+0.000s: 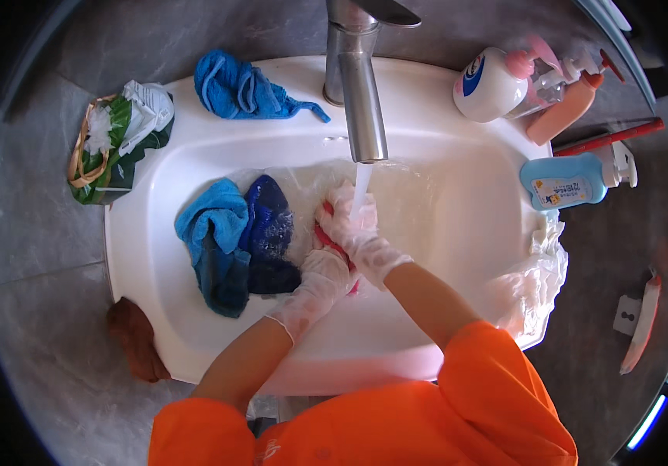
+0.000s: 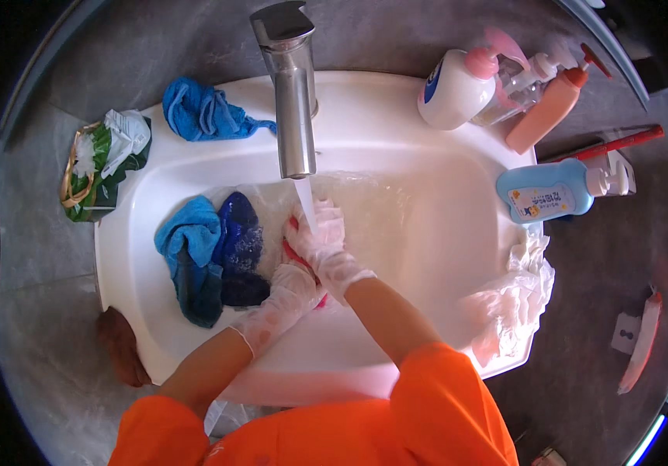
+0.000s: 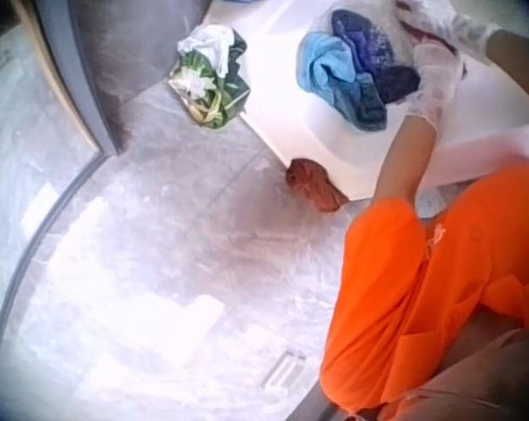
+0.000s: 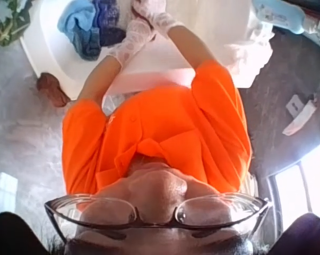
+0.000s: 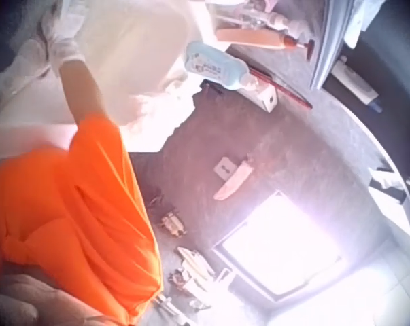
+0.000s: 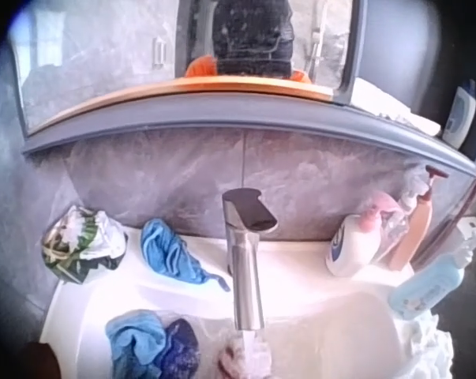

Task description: Washing and rinsing cleaning cloths in a bathroom sink.

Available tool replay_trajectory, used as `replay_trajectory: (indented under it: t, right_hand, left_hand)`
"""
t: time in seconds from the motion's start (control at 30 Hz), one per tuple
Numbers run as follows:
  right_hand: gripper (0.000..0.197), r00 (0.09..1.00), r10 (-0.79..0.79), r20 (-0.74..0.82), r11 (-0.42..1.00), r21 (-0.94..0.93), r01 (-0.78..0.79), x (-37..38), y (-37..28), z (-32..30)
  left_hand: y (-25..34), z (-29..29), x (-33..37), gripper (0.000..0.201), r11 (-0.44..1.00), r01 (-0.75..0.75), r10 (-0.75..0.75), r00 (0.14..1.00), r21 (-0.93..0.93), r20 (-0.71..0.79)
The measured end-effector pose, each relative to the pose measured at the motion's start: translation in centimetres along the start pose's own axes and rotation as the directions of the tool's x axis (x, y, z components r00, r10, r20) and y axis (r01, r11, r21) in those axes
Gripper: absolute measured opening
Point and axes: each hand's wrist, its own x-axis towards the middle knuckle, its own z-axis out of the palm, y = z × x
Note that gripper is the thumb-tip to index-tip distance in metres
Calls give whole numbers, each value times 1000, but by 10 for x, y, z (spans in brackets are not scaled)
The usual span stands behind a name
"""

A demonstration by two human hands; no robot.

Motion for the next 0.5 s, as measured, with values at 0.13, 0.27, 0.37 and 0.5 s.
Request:
replay_trajectory:
  t: [0.13,0.27,0.37,0.5]
  right_hand:
    - [17,973,-134,-186,990,8,138,-15,-7,-8]
    - [15,916,-393,-82,885,236,401,-55,-2,-11]
    - [21,998,55,-32,986,160,-49,-9,19,5]
    - [39,996,47,77,981,-192,-32,38,22,-9]
  left_hand:
    - [-13,13,7,43,983,-54,-20,916,-173,-400]
    - [-8,35,20,50,965,16,-118,919,-263,-375]
    - [-3,35,37,56,958,47,-161,906,-284,-392]
    - [-18,31,20,60,945,53,-200,874,-323,-443]
